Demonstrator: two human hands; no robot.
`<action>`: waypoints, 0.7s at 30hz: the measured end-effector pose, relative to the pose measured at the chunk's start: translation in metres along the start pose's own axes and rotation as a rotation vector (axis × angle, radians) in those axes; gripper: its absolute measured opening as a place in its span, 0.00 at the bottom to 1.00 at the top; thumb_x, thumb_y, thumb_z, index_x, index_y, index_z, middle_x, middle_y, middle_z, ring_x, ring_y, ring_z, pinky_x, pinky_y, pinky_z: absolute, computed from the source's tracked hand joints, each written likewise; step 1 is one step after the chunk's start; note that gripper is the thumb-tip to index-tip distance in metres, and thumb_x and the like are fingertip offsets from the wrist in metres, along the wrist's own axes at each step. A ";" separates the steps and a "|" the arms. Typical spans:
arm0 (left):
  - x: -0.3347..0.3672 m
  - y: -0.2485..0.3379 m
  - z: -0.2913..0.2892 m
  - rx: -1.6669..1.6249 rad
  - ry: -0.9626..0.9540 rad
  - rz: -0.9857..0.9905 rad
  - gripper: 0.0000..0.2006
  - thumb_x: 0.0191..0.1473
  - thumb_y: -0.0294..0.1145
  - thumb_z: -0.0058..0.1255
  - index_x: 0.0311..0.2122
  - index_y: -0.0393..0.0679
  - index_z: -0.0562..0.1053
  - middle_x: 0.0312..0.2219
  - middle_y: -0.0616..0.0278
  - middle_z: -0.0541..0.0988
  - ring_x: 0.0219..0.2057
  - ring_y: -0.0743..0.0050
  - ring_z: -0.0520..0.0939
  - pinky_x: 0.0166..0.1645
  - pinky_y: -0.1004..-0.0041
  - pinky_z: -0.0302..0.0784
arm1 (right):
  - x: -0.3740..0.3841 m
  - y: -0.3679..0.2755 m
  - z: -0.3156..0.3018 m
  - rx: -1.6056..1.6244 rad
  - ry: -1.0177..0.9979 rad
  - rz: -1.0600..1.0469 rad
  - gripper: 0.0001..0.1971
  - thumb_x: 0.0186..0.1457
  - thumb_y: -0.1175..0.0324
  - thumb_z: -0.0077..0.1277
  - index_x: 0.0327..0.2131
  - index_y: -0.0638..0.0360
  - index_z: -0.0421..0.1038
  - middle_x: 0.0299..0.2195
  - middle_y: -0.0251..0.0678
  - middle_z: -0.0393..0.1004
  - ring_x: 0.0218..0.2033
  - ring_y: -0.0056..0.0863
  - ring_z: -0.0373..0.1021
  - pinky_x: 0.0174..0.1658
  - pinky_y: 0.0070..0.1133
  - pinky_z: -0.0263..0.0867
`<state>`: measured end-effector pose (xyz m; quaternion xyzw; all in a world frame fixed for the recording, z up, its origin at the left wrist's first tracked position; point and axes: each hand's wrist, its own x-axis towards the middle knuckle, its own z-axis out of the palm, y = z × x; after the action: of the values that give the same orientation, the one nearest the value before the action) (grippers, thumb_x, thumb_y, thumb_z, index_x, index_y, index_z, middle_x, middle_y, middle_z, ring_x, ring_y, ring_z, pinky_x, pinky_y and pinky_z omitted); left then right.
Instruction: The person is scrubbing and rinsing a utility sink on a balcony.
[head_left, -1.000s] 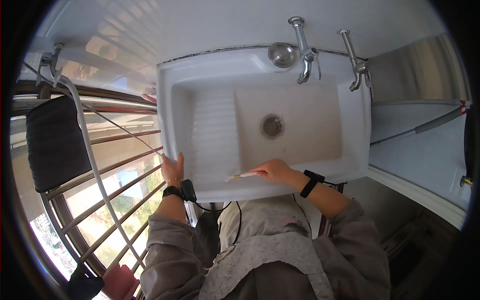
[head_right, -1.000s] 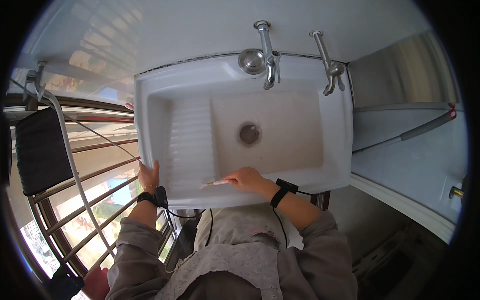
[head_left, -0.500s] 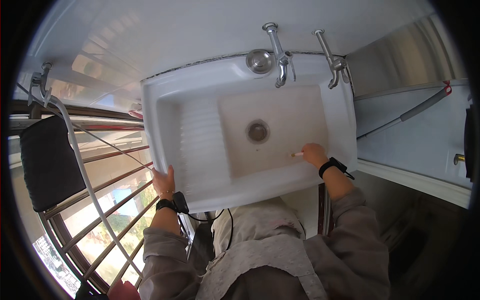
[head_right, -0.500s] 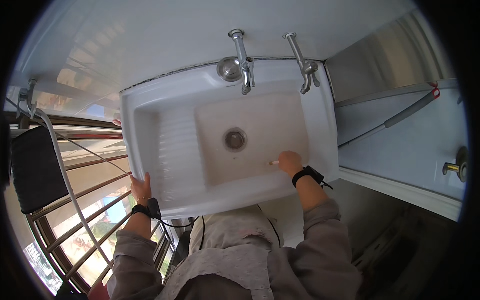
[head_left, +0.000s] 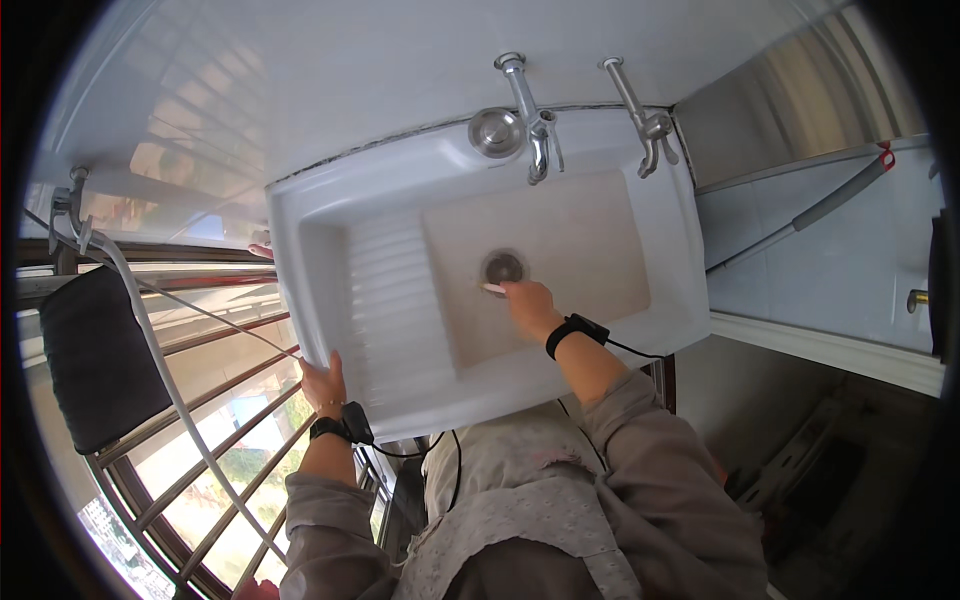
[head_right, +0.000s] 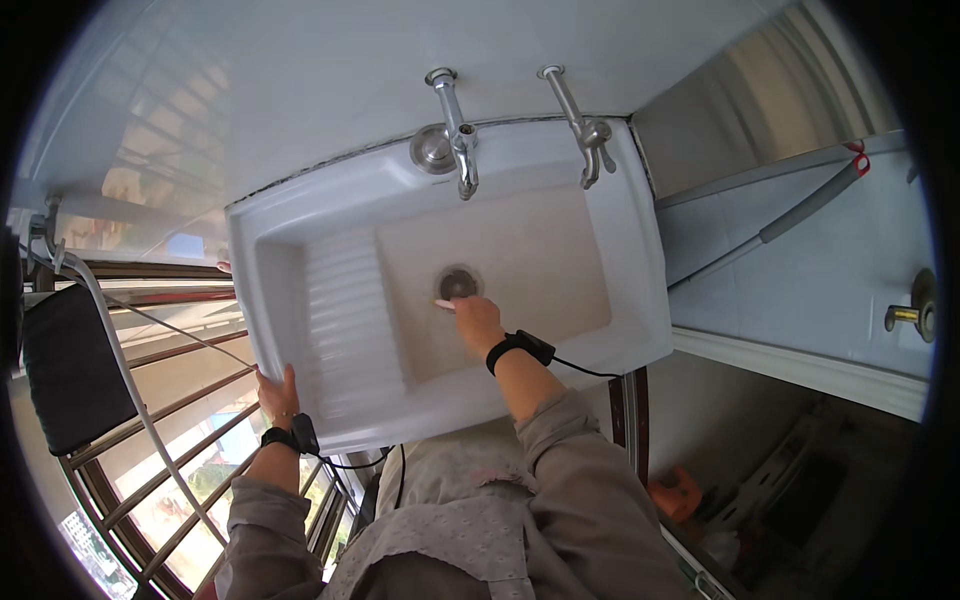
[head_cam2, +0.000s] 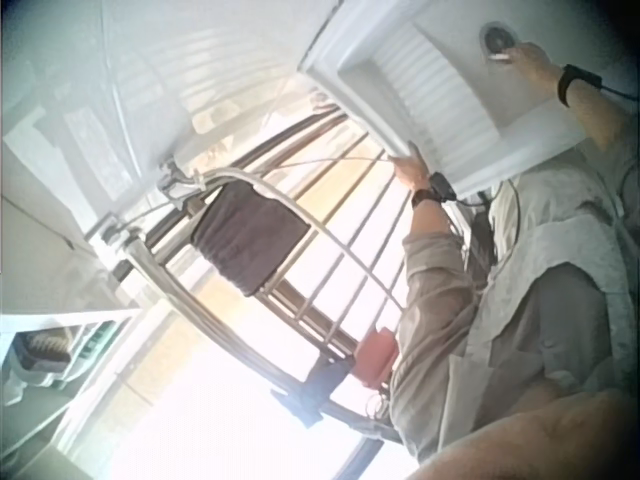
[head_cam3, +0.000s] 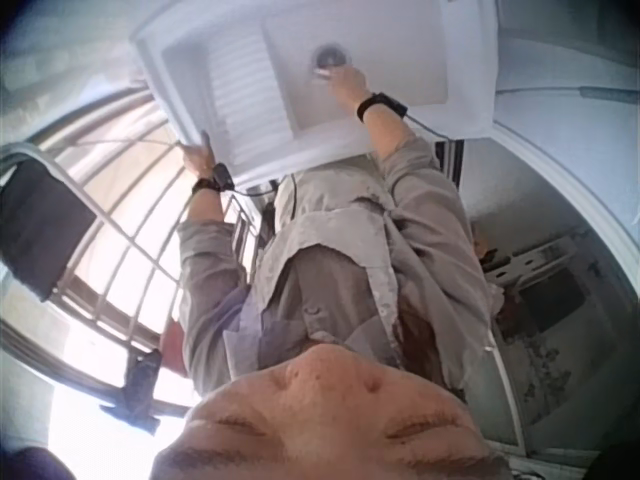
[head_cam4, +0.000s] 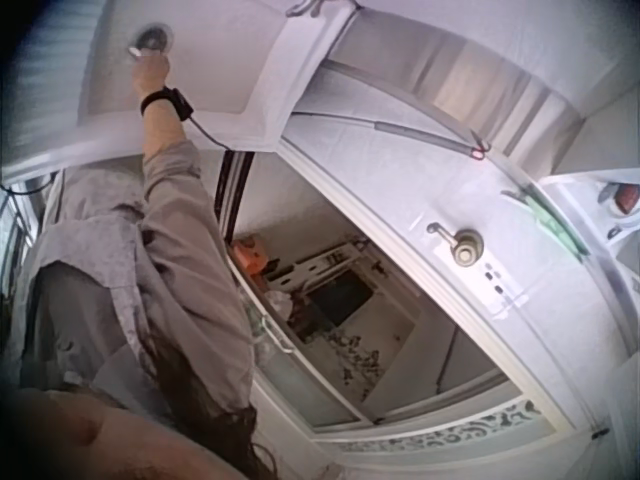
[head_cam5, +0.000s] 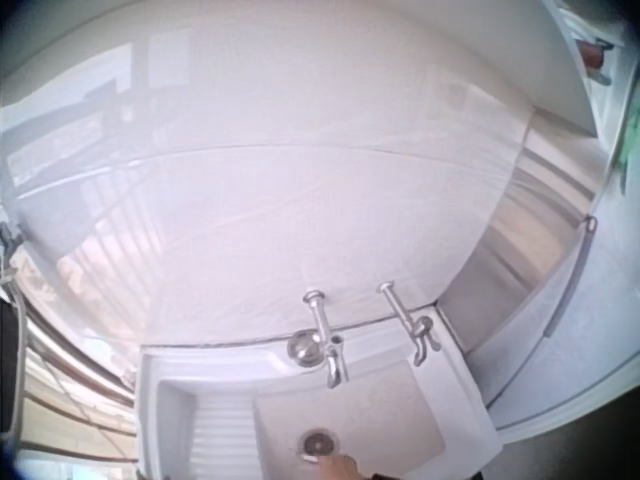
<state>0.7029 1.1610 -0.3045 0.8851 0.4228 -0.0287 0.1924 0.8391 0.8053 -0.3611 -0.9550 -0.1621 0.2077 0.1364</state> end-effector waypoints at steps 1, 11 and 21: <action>0.001 0.003 0.002 0.003 -0.004 -0.007 0.30 0.39 0.50 0.50 0.41 0.34 0.62 0.30 0.38 0.74 0.33 0.41 0.75 0.37 0.55 0.69 | 0.008 0.010 -0.007 0.031 0.131 0.093 0.07 0.46 0.70 0.43 0.27 0.54 0.73 0.22 0.42 0.72 0.26 0.40 0.70 0.29 0.32 0.66; 0.002 -0.002 0.001 0.008 -0.013 -0.020 0.31 0.39 0.51 0.50 0.41 0.33 0.62 0.29 0.38 0.74 0.33 0.41 0.75 0.37 0.56 0.69 | -0.042 0.153 -0.057 -0.111 -0.074 0.571 0.08 0.48 0.68 0.44 0.27 0.61 0.71 0.27 0.45 0.73 0.30 0.41 0.70 0.32 0.32 0.67; 0.002 0.002 -0.003 0.012 -0.036 -0.032 0.32 0.39 0.50 0.50 0.43 0.32 0.61 0.30 0.38 0.73 0.34 0.41 0.75 0.38 0.57 0.69 | -0.029 0.032 -0.007 -0.049 -0.433 -0.013 0.07 0.46 0.68 0.44 0.27 0.53 0.73 0.27 0.39 0.72 0.32 0.38 0.69 0.33 0.30 0.66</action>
<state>0.7054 1.1627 -0.3018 0.8786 0.4334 -0.0501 0.1940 0.8254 0.7645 -0.3550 -0.8901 -0.1987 0.4031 0.0765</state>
